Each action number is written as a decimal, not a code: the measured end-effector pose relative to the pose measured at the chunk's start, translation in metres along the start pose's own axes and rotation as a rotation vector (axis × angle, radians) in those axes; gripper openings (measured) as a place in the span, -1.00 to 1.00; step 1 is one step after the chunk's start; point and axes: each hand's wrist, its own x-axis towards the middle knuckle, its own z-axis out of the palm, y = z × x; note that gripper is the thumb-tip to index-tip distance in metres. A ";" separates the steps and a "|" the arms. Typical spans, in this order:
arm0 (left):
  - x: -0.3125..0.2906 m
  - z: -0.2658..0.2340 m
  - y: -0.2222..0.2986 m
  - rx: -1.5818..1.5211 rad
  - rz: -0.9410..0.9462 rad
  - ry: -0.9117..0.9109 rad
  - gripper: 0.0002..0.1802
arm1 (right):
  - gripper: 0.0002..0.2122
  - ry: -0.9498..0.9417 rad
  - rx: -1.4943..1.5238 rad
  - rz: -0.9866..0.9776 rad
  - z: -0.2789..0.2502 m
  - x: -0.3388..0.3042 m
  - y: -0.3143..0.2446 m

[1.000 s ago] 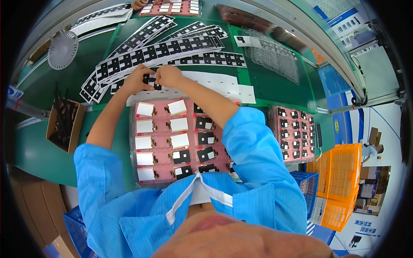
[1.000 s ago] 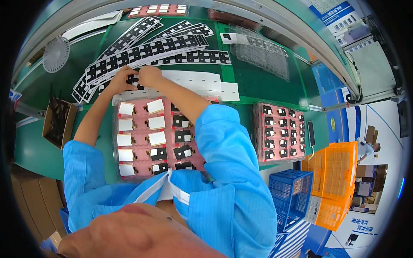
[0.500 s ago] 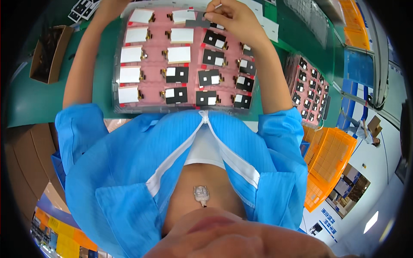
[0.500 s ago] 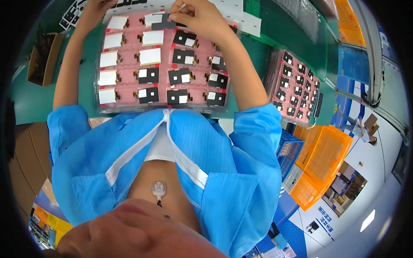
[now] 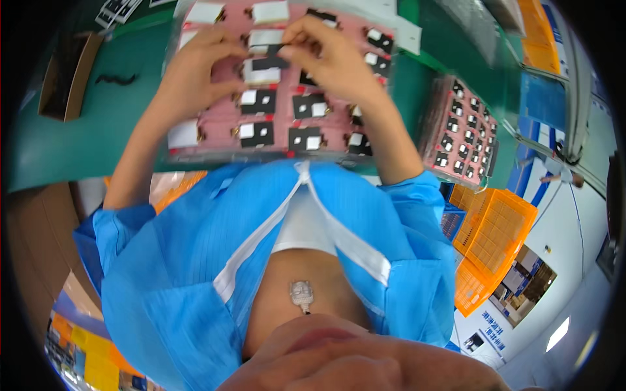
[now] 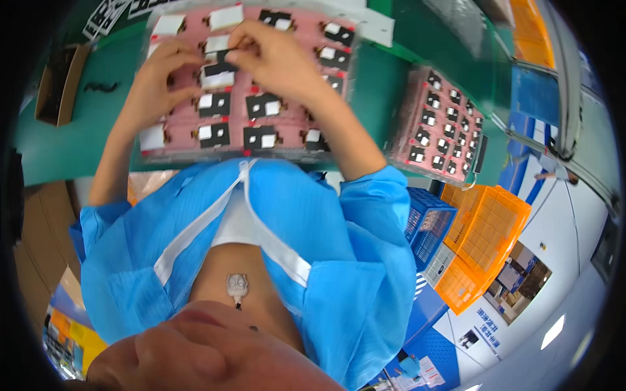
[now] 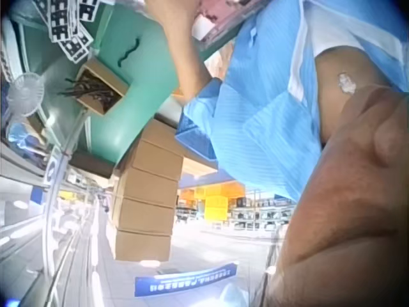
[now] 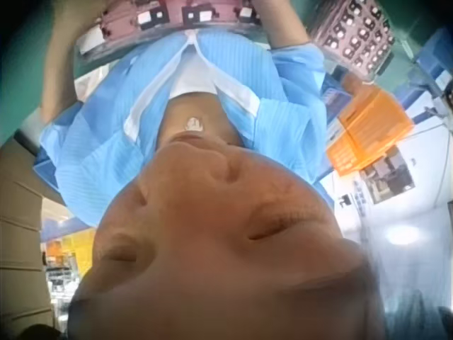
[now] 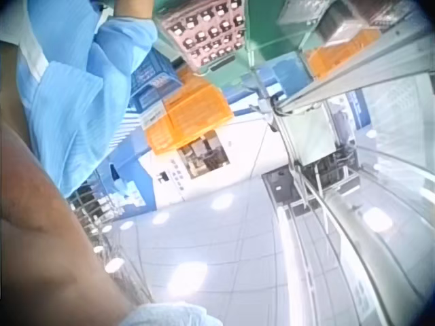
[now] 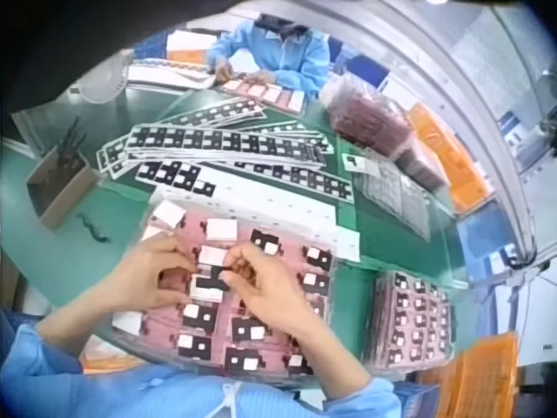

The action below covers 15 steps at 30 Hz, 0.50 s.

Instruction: Assembling small electronic modules by picking components and placing them into a designated tray.

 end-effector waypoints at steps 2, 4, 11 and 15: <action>0.001 0.003 -0.001 -0.023 -0.042 -0.037 -0.52 | -0.84 0.023 -0.055 -0.045 0.003 0.001 0.003; -0.004 0.002 -0.003 -0.025 -0.039 -0.047 -0.49 | -0.86 0.036 -0.052 -0.114 0.011 0.005 0.011; 0.004 0.005 0.012 -0.089 -0.147 -0.031 -0.53 | -0.88 -0.013 -0.039 -0.044 0.002 0.001 0.007; 0.002 0.005 0.010 -0.072 -0.145 -0.013 -0.55 | -0.88 -0.015 -0.039 -0.056 0.005 0.001 0.008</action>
